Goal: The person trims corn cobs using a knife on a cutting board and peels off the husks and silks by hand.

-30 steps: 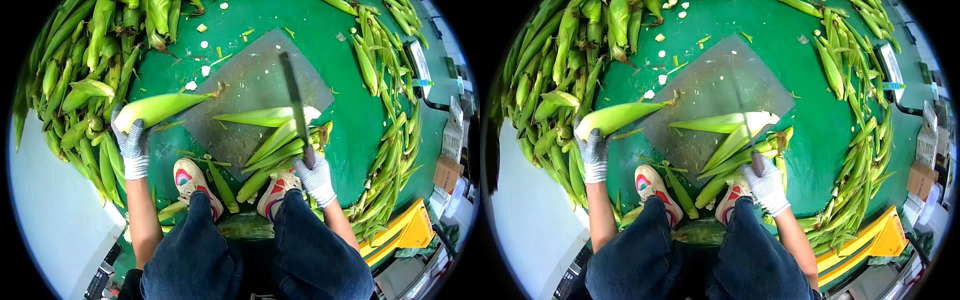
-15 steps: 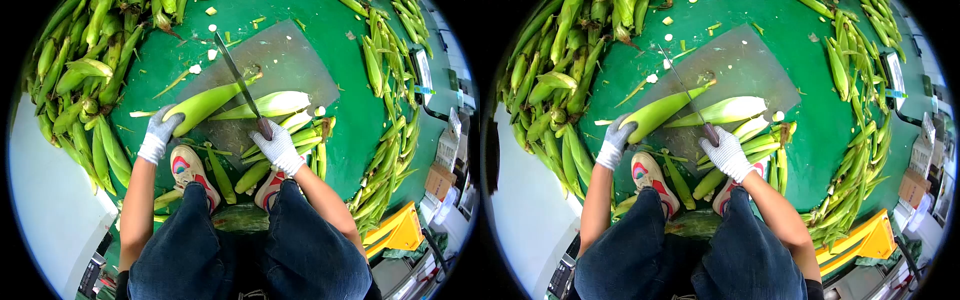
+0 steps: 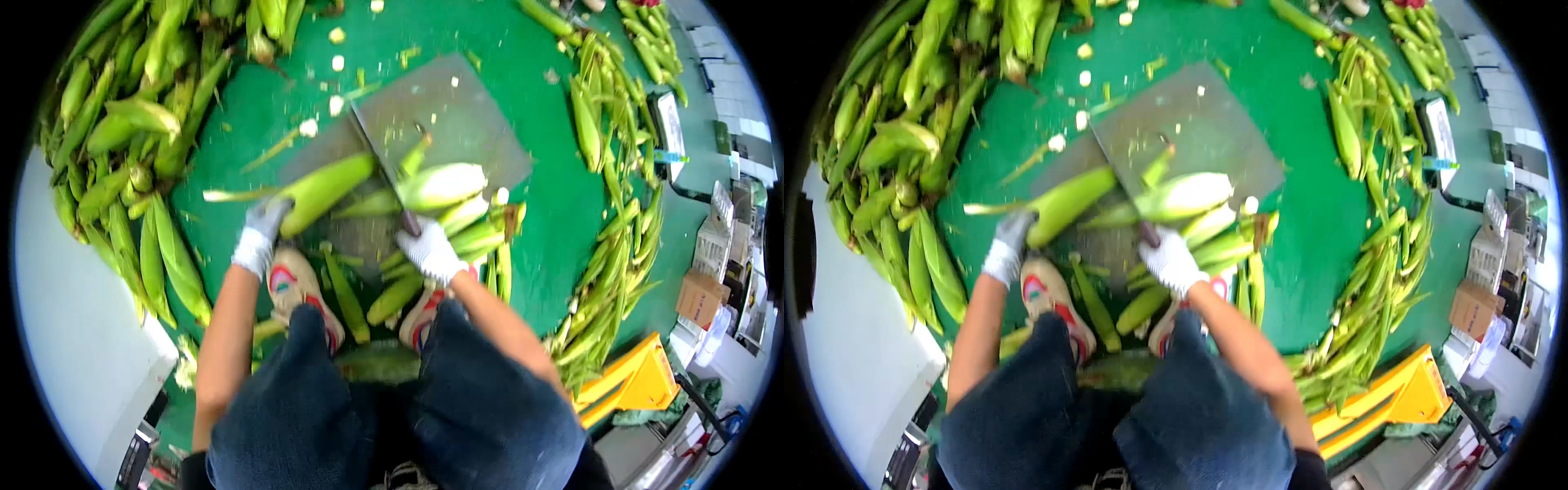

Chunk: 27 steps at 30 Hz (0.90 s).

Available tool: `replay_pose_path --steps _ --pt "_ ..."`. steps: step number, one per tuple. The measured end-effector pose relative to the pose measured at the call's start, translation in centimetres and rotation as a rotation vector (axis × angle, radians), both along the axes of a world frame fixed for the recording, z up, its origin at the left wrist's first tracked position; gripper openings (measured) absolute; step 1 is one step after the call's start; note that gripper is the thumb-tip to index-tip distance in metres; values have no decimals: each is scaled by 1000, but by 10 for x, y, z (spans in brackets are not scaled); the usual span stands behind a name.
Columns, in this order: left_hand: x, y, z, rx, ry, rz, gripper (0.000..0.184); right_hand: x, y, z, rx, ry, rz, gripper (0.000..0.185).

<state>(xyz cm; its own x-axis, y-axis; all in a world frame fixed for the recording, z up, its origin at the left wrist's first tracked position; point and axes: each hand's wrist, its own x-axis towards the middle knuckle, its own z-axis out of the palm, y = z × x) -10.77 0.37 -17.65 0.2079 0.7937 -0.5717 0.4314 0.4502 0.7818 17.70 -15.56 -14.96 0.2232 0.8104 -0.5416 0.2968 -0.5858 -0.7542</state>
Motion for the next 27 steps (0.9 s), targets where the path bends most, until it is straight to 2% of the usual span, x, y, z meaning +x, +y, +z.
replay_pose_path --steps 1,2,3,4,6,7,8,9,10,11,12,14,15,18,19,20,22,23,24,27 --pt "-4 2 -10 -34 37 25 45 7 5 -6 29 -9 -32 33" --pt "24 -7 35 -529 -148 437 40 3 0 -10 24 13 -78 35" --pt "13 -16 25 -628 -285 516 40 5 9 30 -186 129 -101 32" --pt "1 -23 15 -723 -421 601 40 5 6 38 -193 238 -203 30" --pt "-3 -38 29 -730 -588 613 45 18 2 48 -78 66 -168 30" --pt "-8 -43 39 -718 -556 581 56 31 1 52 -11 -219 -79 33" --pt "-13 -51 48 -712 -625 535 59 39 -3 58 48 -496 14 36" --pt "-12 -53 54 -701 -699 476 62 46 2 69 358 -878 93 42" --pt "-8 -51 55 -691 -778 408 65 42 18 106 329 -622 57 41" --pt "-13 -47 43 -761 -915 248 73 37 30 130 293 -262 19 39" --pt "-8 -46 45 -786 -932 191 74 31 41 149 255 94 -23 38" --pt "6 -35 52 -811 -975 76 77 18 65 179 67 522 -70 33" --pt "12 -30 55 -792 -1016 20 74 11 75 182 61 583 -39 28" --pt "39 -23 75 -480 -877 35 69 8 79 171 230 348 -13 22" --pt "37 -13 62 -351 -668 -191 72 1 79 171 166 429 -90 16" --pt "53 -18 79 -68 -462 -332 71 -7 78 163 295 303 -15 14" --pt "83 -32 105 314 -349 -398 66 -25 77 142 556 55 143 12" --pt "83 -32 107 396 -246 -400 64 -26 81 154 572 -45 180 11" --pt "82 -31 107 479 -144 -408 62 -29 80 154 440 30 174 10" --pt "76 -30 110 465 -155 -438 68 -37 79 143 545 21 152 10"
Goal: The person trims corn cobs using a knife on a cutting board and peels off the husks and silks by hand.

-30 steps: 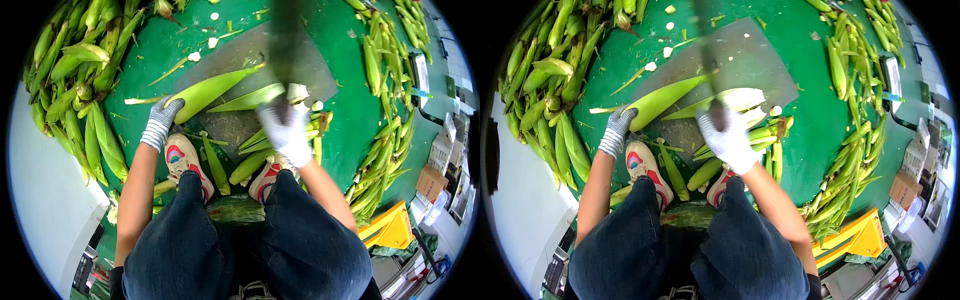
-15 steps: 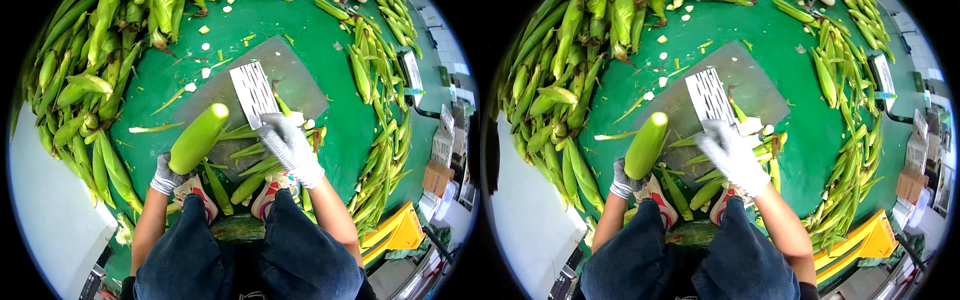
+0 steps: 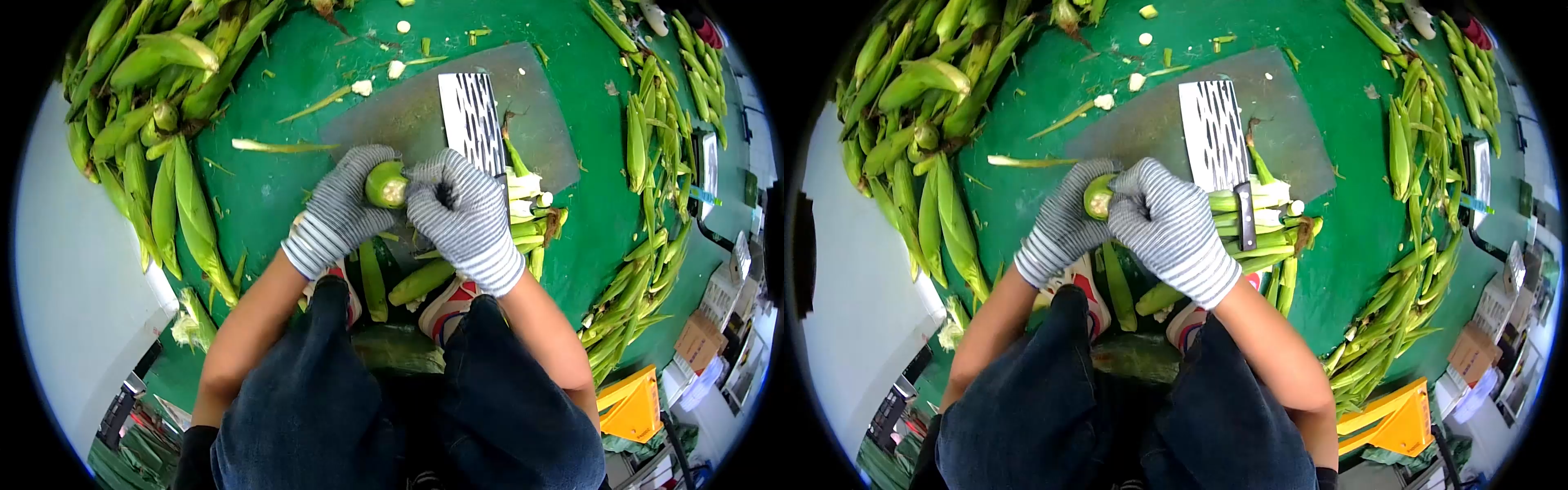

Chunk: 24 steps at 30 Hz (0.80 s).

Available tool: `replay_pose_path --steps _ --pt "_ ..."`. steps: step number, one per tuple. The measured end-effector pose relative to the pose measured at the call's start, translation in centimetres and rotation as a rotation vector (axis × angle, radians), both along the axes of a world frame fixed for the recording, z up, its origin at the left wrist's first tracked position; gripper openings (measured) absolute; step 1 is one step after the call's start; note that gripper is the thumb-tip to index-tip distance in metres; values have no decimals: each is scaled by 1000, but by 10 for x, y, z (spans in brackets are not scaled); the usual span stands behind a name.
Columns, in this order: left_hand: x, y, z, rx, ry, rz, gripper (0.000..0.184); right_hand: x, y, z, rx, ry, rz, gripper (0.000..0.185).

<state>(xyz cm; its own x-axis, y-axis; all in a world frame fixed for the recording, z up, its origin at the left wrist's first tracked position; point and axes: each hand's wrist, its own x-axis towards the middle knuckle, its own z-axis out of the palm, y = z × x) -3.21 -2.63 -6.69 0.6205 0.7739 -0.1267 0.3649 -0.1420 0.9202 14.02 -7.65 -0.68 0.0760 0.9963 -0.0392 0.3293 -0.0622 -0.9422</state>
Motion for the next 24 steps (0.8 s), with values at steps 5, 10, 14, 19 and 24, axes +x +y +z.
replay_pose_path --steps 5,10,14,19,24 --pt "-29 10 0 -84 -144 39 68 13 -4 -35 -373 499 -297 10" --pt "-56 17 6 -365 -59 74 68 -10 11 -18 -222 196 15 37" --pt "-39 12 2 -97 -99 -124 71 -25 34 20 -281 -442 425 36" --pt "-42 22 7 -225 -130 -209 69 -25 22 -6 -161 93 421 22" --pt "-48 14 16 -195 -260 62 73 -43 7 -32 -187 456 9 22"
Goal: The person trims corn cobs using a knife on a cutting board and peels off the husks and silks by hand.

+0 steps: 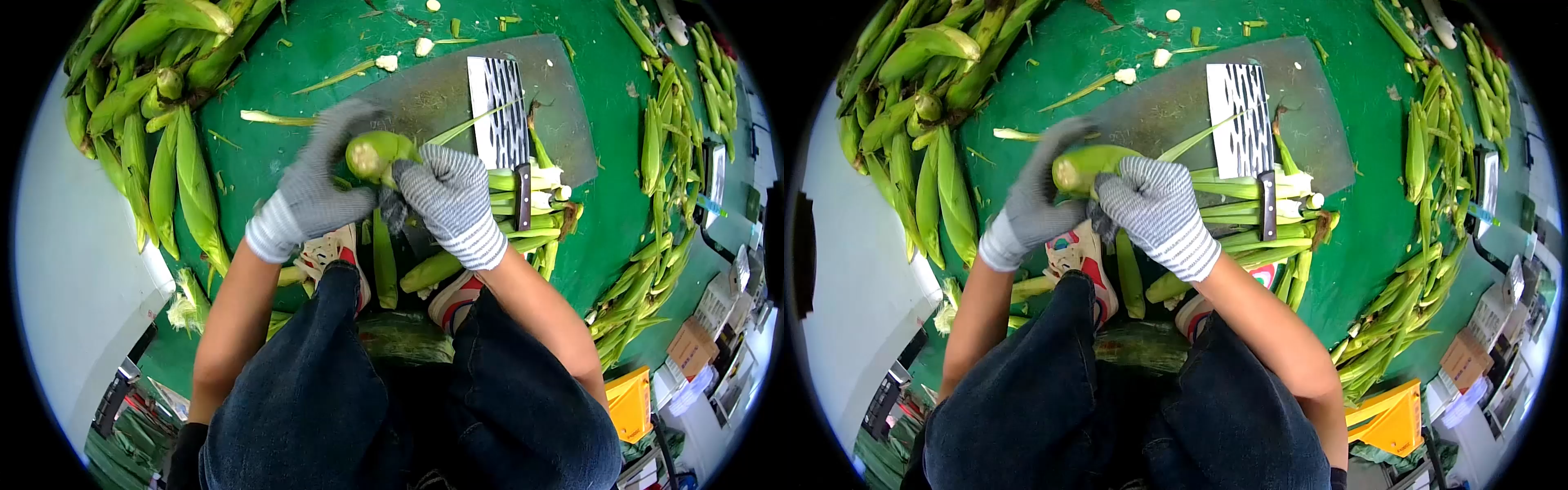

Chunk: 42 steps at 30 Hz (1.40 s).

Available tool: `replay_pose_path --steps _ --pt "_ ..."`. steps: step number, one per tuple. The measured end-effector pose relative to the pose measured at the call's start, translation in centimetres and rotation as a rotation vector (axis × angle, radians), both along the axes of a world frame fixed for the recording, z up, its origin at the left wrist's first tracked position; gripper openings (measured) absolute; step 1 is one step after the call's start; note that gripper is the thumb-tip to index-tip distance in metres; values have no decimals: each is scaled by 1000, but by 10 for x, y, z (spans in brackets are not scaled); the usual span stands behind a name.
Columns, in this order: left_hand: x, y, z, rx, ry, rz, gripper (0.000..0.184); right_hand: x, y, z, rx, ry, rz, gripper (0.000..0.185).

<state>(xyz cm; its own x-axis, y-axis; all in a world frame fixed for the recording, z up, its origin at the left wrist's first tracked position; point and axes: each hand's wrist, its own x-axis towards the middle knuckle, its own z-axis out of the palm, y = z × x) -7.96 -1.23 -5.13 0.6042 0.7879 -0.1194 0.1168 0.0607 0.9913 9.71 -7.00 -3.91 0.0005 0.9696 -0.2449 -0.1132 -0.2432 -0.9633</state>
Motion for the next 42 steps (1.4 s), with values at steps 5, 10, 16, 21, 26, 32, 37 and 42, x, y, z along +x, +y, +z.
replay_pose_path --steps 5,10,16,21,26,32,37,42 --pt "13 -14 17 -74 141 411 46 2 15 -14 -138 127 -39 15" --pt "22 7 6 401 224 404 16 3 20 -12 -156 298 -72 16" --pt "36 12 7 284 301 457 12 14 15 -11 -68 65 -23 18" --pt "32 4 1 -188 -103 408 18 20 4 -15 -59 60 -46 20" --pt "32 11 12 481 350 192 27 18 1 -12 21 -207 61 18" --pt "35 29 13 837 167 -30 16 28 -6 -17 -84 -144 89 25" --pt "55 16 1 704 246 175 11 31 -14 -10 -98 -210 75 27" --pt "36 14 -38 -469 -333 491 20 26 -32 -19 -127 -240 -18 30"
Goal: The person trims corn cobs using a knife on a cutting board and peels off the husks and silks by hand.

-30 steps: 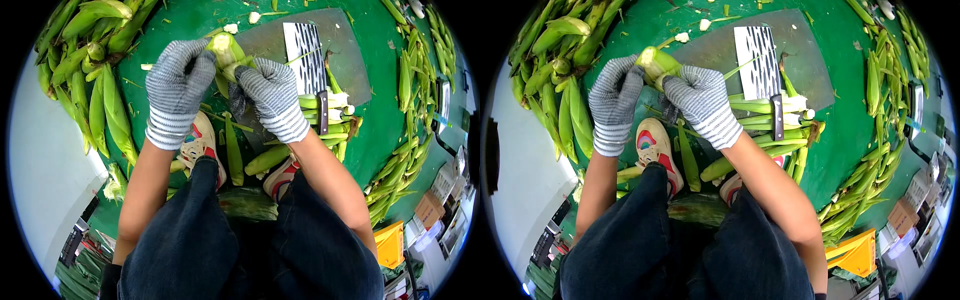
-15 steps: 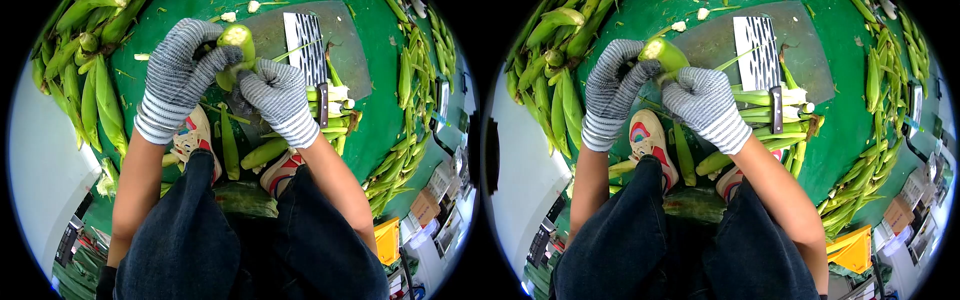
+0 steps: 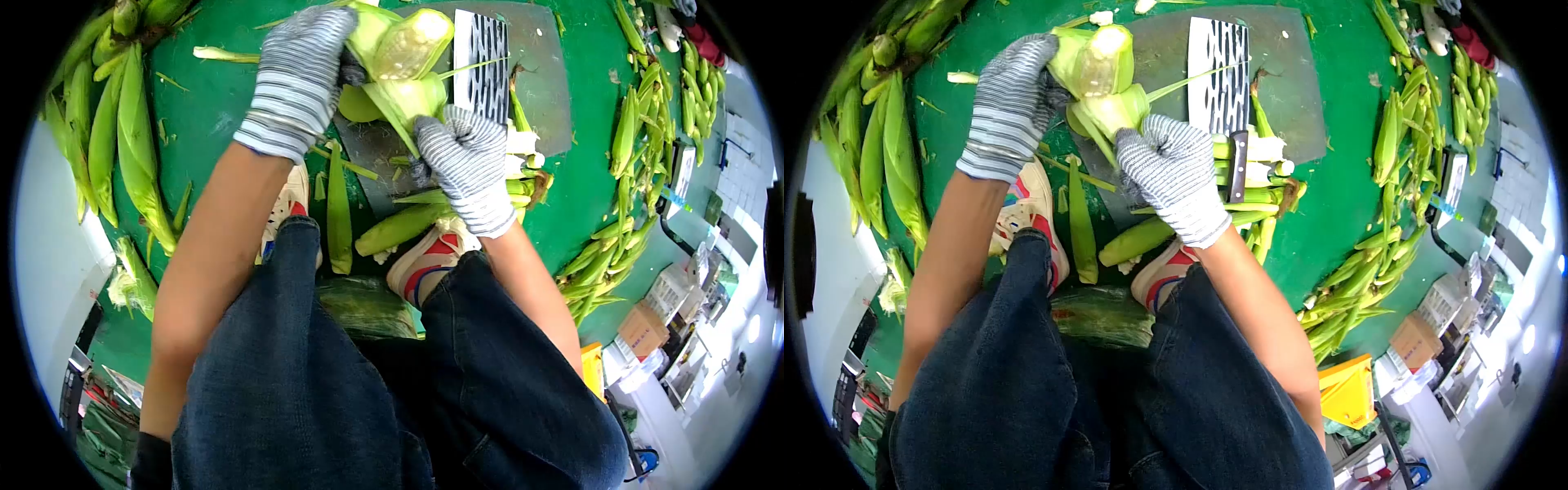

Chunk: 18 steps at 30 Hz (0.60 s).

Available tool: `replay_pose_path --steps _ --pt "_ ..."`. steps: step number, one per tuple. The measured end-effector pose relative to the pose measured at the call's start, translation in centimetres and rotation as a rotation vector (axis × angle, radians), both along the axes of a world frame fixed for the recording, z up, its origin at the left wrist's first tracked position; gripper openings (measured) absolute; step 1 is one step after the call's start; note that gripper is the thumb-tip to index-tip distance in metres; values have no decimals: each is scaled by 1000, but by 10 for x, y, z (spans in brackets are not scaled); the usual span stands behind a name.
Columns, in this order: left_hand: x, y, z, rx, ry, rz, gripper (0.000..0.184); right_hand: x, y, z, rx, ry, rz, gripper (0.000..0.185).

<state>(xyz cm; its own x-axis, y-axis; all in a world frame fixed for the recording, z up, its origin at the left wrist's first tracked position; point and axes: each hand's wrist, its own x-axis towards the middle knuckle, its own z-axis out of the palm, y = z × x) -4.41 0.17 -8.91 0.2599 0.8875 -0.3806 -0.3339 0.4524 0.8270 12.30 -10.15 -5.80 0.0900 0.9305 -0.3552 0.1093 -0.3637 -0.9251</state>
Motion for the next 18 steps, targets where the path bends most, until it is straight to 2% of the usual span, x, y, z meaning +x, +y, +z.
replay_pose_path --steps 3,5,8,9,10,11,13,14,15,17,18 --pt "2 -2 2 -310 -185 230 13 1 1 -8 1 -52 26 32" --pt "-1 -1 -4 -407 -289 289 13 1 -4 -23 -26 -49 19 32" --pt "1 3 -14 -604 -431 439 13 -8 -5 -9 -176 76 -35 32" --pt "2 4 -15 -681 -438 503 20 -7 -6 -10 -198 67 -34 32" --pt "2 6 -17 -720 -422 514 18 -5 -6 -12 -136 -14 28 33" --pt "1 7 -18 -762 -407 523 17 -3 -5 -10 -181 -3 51 32" --pt "0 8 -13 -700 -371 428 14 -3 6 5 -270 17 100 32" --pt "1 5 -3 -631 -218 338 11 -1 14 20 -323 -94 147 31" --pt "-1 3 7 -563 -177 247 12 12 20 27 -67 -546 349 29" --pt "-3 -5 6 -326 -128 84 16 10 34 54 -98 -560 209 35" --pt "-4 -7 11 -185 5 -32 18 8 40 62 -33 -548 246 37"
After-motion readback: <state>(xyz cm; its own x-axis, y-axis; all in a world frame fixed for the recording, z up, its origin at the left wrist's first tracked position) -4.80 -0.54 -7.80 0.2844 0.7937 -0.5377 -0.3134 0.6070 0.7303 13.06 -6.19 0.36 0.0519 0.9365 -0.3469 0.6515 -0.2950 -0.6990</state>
